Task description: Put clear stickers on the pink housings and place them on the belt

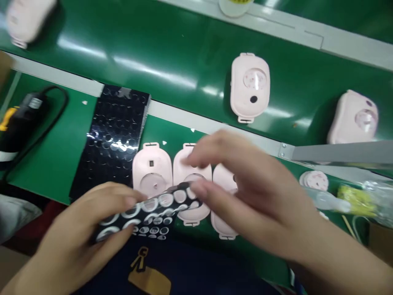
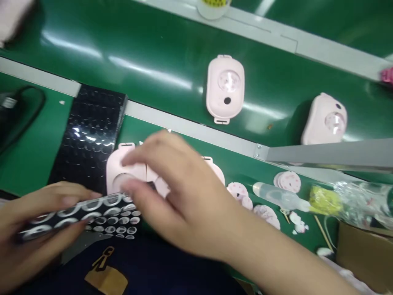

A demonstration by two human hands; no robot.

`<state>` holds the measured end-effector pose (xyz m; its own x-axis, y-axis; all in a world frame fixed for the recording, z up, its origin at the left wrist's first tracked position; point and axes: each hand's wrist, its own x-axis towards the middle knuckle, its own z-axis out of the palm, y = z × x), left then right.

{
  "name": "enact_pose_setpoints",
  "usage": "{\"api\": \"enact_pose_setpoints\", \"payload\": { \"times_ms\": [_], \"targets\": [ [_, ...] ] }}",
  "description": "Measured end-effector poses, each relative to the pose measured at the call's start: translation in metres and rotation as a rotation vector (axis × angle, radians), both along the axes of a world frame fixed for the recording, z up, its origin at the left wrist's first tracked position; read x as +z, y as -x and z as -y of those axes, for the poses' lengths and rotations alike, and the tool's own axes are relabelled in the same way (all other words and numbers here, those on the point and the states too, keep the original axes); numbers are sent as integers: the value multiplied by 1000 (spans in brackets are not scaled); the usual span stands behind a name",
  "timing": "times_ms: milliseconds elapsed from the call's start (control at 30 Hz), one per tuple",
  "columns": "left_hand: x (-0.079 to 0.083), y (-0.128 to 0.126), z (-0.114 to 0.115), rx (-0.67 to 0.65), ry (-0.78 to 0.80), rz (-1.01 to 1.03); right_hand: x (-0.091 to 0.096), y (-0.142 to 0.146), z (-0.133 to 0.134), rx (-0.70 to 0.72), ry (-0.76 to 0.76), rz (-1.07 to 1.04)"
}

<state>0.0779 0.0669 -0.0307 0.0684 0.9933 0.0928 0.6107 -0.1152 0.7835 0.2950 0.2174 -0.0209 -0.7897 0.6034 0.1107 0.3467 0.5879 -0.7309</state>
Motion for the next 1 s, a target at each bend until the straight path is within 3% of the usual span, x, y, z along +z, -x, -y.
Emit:
{"api": "enact_pose_setpoints", "payload": {
  "times_ms": [100,300,467,600,700,767,900,1000],
  "targets": [
    [1,-5,-10,-72,-86,-86,12,3,13,162,76,-66],
    [-7,-17,-9,43,-140,-126,6,11,31,122,-74,-109],
    [-7,-14,-3,108,-143,83,-1,13,40,104,-200,-113],
    [16,-6,8,12,-11,135,8,9,54,102,-343,-229],
    [41,-6,24,-9,-100,-51,21,3,70,129,-515,-276],
    [54,-8,37,22,-126,-68,30,-3,78,117,-557,-259],
    [67,-14,63,53,-111,167,38,-22,86,43,-369,-146],
    [73,-19,76,40,-242,236,36,-34,96,110,-155,-107]
  ]
}}
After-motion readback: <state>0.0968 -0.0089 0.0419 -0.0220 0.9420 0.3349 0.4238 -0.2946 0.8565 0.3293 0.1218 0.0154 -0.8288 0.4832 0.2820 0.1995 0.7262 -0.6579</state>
